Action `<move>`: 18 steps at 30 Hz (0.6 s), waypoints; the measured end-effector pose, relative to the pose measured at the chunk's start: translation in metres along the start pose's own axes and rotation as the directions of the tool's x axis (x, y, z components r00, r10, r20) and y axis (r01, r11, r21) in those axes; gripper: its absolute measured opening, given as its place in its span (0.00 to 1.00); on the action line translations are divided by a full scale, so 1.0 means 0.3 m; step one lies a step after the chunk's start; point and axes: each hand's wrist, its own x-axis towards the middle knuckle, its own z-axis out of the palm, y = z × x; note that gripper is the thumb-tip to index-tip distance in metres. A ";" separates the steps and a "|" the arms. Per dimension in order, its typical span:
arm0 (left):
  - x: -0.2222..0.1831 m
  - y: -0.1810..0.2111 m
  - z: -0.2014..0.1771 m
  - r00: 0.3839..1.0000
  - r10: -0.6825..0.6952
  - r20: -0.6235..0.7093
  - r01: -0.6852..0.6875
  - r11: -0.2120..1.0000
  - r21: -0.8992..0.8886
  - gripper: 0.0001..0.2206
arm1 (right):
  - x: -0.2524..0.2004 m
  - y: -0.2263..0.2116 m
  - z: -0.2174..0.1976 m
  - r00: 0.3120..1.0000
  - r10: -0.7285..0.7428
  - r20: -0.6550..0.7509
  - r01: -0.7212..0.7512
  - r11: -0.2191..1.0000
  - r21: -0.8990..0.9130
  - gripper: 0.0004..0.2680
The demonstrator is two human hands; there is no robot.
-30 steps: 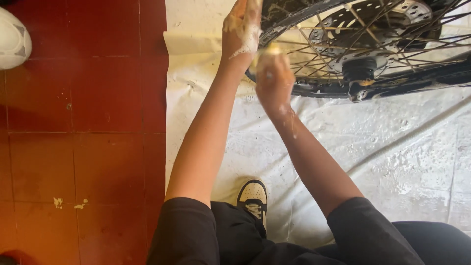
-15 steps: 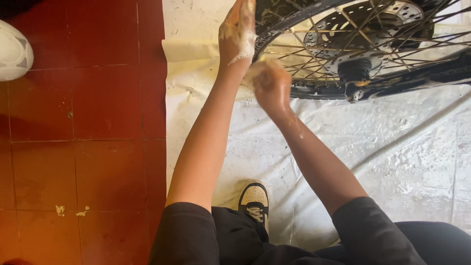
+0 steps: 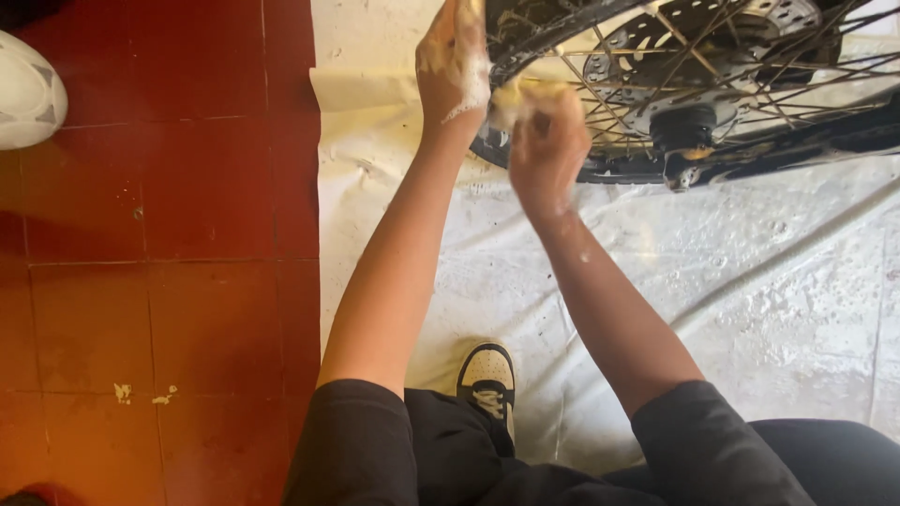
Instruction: The person washes a motorcycle using a yellow sponge and soapy water from a green tray. They scrub the front wheel, tire, spokes, brake disc, and the side of the motorcycle body, repeatedly dipping the sponge into the tray to reload soap.
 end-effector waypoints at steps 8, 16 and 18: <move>0.003 0.036 0.015 0.995 -0.072 -0.068 0.073 0.997 0.007 0.30 | -0.089 0.005 -0.007 0.912 0.254 0.323 -0.274 0.962 0.017 0.12; 0.006 0.045 0.005 0.999 -0.006 -0.054 0.009 0.998 0.059 0.22 | -0.172 0.139 -0.011 0.830 0.285 0.480 -0.307 0.951 -0.035 0.07; -0.002 0.045 0.004 0.997 -0.047 -0.055 0.049 0.998 0.028 0.25 | -0.149 0.103 -0.044 0.698 0.443 0.562 -0.412 0.891 -0.190 0.07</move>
